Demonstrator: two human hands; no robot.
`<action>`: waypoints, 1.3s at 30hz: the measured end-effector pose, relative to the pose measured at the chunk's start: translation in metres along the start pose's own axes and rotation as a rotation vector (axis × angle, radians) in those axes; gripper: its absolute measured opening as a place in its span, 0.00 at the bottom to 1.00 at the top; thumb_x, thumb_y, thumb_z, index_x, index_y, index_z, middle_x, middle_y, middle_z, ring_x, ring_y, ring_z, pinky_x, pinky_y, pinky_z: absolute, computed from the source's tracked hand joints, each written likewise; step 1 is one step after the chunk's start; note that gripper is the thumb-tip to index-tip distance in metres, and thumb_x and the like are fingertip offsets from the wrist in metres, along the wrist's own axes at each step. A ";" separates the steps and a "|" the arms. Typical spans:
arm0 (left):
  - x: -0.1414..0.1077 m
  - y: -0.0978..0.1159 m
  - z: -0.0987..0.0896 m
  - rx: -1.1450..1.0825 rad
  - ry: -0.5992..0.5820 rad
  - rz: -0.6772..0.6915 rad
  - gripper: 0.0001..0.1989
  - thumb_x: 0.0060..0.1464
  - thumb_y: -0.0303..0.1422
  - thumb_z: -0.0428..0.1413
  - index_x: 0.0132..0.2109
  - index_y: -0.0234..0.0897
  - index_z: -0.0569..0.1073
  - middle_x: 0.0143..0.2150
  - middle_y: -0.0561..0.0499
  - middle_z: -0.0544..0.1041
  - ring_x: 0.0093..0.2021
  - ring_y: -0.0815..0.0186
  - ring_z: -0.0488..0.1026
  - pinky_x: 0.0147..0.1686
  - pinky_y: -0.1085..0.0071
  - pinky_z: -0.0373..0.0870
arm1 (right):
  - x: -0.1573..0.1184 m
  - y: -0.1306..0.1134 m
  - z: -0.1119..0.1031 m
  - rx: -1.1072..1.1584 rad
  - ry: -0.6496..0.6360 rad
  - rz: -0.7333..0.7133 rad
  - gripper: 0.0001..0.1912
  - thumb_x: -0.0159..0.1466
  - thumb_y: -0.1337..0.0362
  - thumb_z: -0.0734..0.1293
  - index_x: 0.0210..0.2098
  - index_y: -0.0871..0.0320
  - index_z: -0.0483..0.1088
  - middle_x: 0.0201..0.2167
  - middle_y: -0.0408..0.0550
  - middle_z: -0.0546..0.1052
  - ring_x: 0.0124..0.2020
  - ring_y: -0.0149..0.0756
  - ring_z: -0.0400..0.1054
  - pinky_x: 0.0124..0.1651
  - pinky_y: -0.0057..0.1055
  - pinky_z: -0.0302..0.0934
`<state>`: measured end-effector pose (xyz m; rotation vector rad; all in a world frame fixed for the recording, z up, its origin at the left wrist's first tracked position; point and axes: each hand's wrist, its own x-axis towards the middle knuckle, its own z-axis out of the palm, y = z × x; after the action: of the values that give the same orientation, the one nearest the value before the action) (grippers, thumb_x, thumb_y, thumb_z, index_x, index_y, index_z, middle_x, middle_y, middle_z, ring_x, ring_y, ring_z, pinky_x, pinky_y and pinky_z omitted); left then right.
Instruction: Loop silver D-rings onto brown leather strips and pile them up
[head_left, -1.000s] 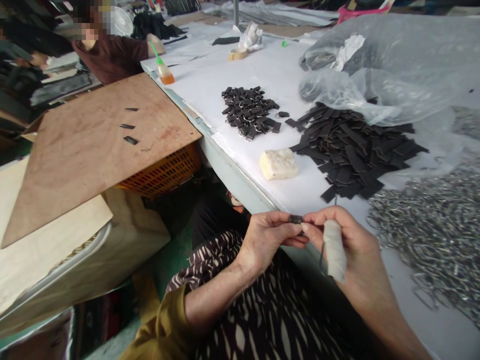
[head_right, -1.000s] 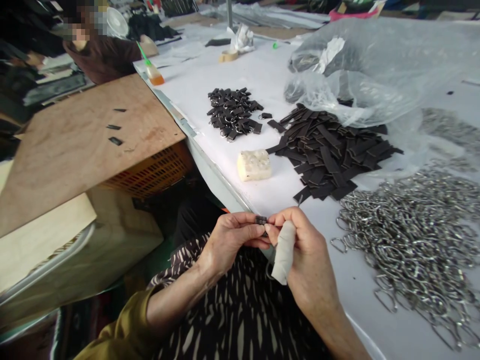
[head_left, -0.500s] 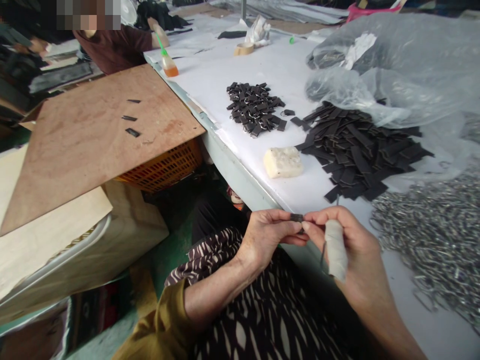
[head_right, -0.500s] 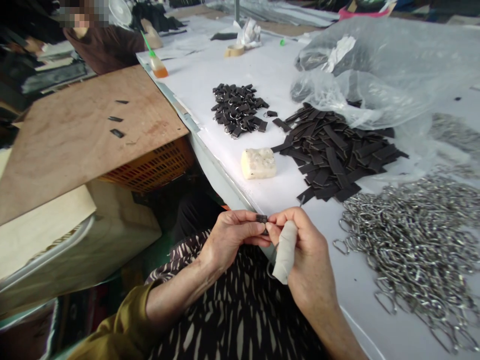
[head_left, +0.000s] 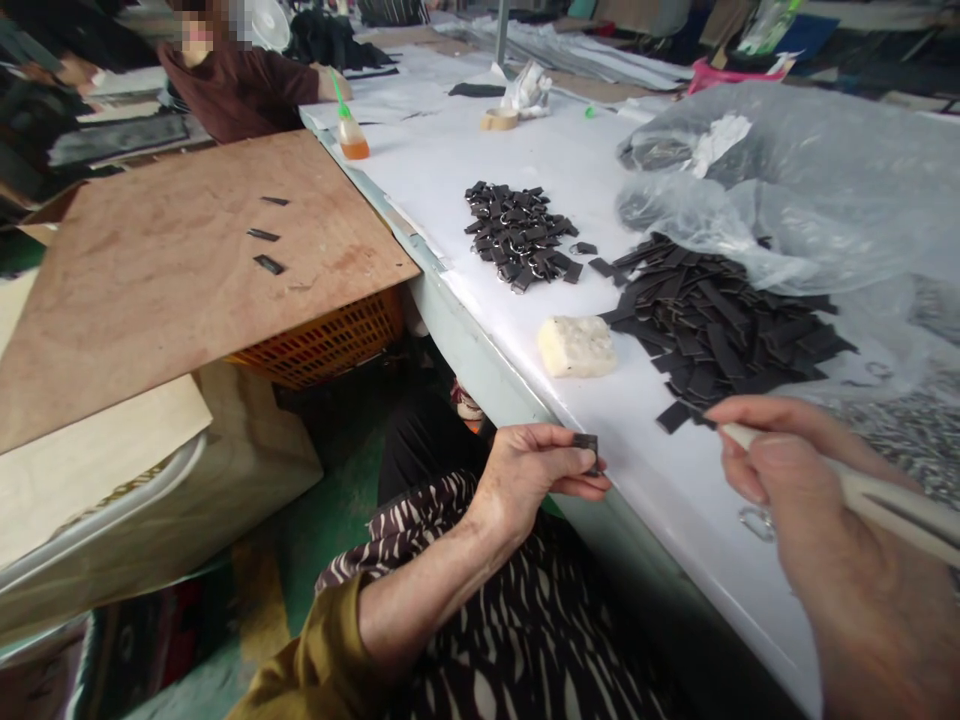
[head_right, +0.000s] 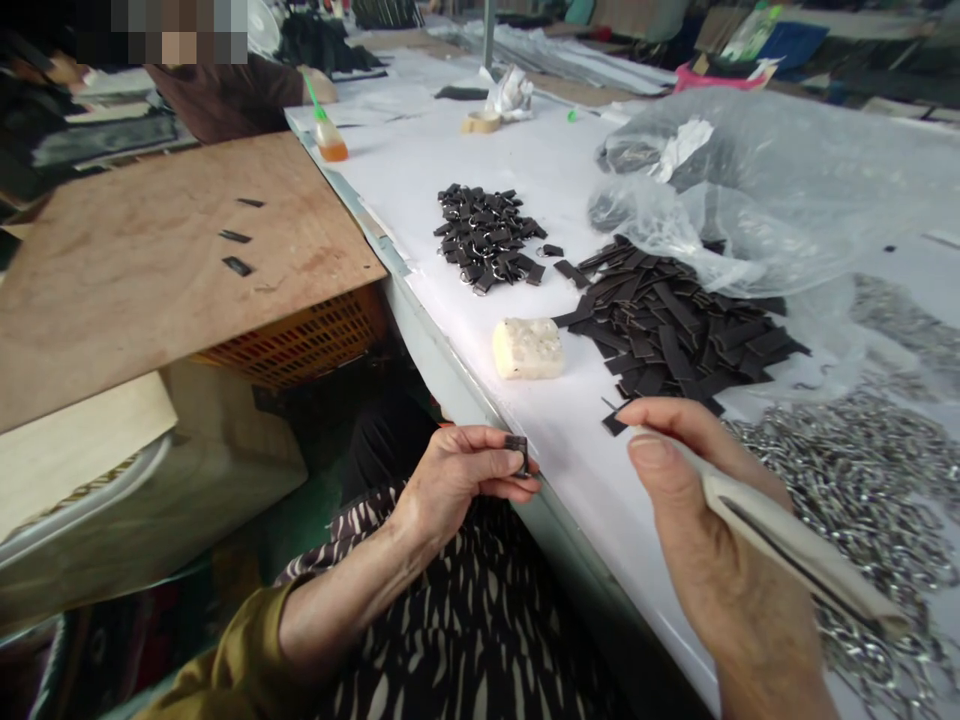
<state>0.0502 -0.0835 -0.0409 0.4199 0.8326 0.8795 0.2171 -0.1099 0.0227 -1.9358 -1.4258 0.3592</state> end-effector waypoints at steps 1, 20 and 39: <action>0.000 0.001 -0.001 0.000 0.000 0.003 0.10 0.36 0.29 0.64 0.27 0.26 0.75 0.27 0.43 0.77 0.25 0.64 0.76 0.28 0.70 0.73 | 0.001 -0.004 0.002 -0.005 0.021 0.003 0.12 0.59 0.52 0.60 0.33 0.51 0.70 0.22 0.43 0.68 0.25 0.36 0.61 0.28 0.34 0.53; 0.021 0.021 -0.010 0.017 -0.025 0.058 0.10 0.38 0.30 0.63 0.29 0.26 0.75 0.27 0.43 0.77 0.24 0.65 0.75 0.29 0.71 0.73 | 0.064 -0.041 0.058 0.237 -0.085 -0.043 0.15 0.58 0.55 0.66 0.21 0.57 0.65 0.13 0.39 0.66 0.16 0.28 0.59 0.21 0.26 0.52; 0.030 0.023 -0.013 0.011 -0.026 0.063 0.12 0.38 0.32 0.65 0.29 0.26 0.76 0.28 0.43 0.77 0.25 0.65 0.75 0.30 0.71 0.73 | 0.076 -0.030 0.076 0.316 -0.130 -0.030 0.14 0.57 0.53 0.65 0.23 0.56 0.64 0.16 0.39 0.68 0.18 0.28 0.57 0.21 0.27 0.51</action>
<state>0.0395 -0.0460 -0.0479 0.4688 0.8039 0.9264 0.1771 -0.0075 0.0015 -1.6586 -1.3839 0.6648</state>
